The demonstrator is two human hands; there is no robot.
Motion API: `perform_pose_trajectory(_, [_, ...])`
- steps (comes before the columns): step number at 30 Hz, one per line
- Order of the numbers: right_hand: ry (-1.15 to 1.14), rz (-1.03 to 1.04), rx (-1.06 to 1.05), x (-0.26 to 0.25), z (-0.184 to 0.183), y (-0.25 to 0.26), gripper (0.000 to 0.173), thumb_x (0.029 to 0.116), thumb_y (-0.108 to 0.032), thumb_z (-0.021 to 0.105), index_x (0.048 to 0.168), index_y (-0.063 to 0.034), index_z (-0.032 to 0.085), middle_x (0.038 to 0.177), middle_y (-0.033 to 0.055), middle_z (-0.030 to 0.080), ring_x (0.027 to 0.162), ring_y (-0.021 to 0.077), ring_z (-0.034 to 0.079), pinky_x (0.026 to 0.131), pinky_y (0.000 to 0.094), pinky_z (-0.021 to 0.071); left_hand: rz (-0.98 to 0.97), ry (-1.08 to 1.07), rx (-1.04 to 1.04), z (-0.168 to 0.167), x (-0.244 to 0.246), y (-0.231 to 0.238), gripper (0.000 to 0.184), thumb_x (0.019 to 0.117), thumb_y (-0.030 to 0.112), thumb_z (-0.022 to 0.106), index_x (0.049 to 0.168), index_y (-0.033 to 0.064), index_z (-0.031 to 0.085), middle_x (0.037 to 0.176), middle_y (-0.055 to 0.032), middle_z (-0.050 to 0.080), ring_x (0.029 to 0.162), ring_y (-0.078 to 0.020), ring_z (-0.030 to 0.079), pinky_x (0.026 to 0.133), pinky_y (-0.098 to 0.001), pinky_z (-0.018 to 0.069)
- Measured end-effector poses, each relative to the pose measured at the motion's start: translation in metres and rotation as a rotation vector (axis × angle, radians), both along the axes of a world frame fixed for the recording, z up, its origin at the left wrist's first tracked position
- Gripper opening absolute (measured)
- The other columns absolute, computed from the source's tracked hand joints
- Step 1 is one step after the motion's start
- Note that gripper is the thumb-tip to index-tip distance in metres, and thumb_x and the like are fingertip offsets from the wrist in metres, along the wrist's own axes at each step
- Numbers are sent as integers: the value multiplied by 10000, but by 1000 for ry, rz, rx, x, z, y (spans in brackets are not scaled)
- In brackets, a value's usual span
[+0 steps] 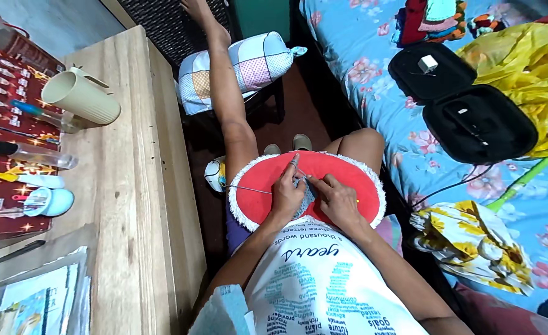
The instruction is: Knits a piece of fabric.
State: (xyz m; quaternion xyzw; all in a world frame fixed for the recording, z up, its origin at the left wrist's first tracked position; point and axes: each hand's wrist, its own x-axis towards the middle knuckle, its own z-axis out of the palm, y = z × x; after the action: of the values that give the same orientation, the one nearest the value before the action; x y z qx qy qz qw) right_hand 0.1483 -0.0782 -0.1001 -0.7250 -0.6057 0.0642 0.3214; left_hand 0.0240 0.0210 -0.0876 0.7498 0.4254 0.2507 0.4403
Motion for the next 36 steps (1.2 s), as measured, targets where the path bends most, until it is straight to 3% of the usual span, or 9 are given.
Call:
perform_pose_trajectory(9, [81,-54,164,-12,28,3,423,836,28,600,1211,-81,762,850,156,663,602,277,642,488,430,515,117,-364,75,18,1,-9,543,886,-14,656,1396,-129,511,936,-92,738,840,-71,686,813,-228,554])
perform_pose_trajectory(12, [620,0,61,-10,46,12,410,936,-2,554,1330,-19,662,1012,82,695,755,101,629,654,258,531,90,-477,136,23,2,-13,549,871,-42,637,1371,-200,474,915,-100,728,829,-62,680,798,-219,557])
perform_pose_trajectory(15, [1126,52,131,-11,57,23,488,900,42,595,1382,48,521,890,26,639,598,25,539,499,166,436,38,-564,28,45,-3,-9,664,861,-62,630,1442,-206,343,887,-64,713,798,-50,664,754,-210,549])
perform_pose_trajectory(18, [595,104,313,-10,50,20,406,914,-7,598,1302,106,562,867,50,646,702,49,598,635,196,520,-8,-541,-83,68,-16,2,721,856,-54,649,1491,-142,320,865,-33,690,778,-59,655,771,-224,556])
perform_pose_trajectory(21, [-50,21,418,-6,57,16,201,915,-39,582,1059,38,698,822,128,703,669,211,678,566,336,555,-19,-476,-112,79,-25,12,707,862,-33,664,1499,-91,362,848,-29,696,756,-60,657,763,-223,556])
perform_pose_trajectory(25, [-266,47,376,0,71,8,170,912,-45,553,917,-37,723,772,120,670,645,265,652,500,375,496,-57,-425,-74,77,-29,11,653,884,-15,643,1496,-44,416,830,-13,688,769,-61,645,783,-237,545])
perform_pose_trajectory(28, [61,162,245,13,78,4,155,907,-53,583,942,-9,728,823,100,695,684,176,662,575,331,537,-103,-412,-10,75,-31,8,587,896,-8,611,1467,-33,478,895,-16,689,802,-47,630,792,-227,536])
perform_pose_trajectory(31, [766,221,43,21,86,4,146,877,-9,630,1012,-19,682,872,-32,687,682,-21,596,609,148,501,-141,-503,-68,76,-32,7,583,891,-38,619,1460,-36,489,901,-11,683,776,-29,606,749,-204,522])
perform_pose_trajectory(36, [1293,211,-68,11,83,6,332,880,18,599,1169,-117,694,816,-30,670,546,-3,510,497,148,431,-177,-579,-113,79,-34,2,575,889,-87,609,1450,-19,503,912,-65,683,672,-61,580,615,-205,512])
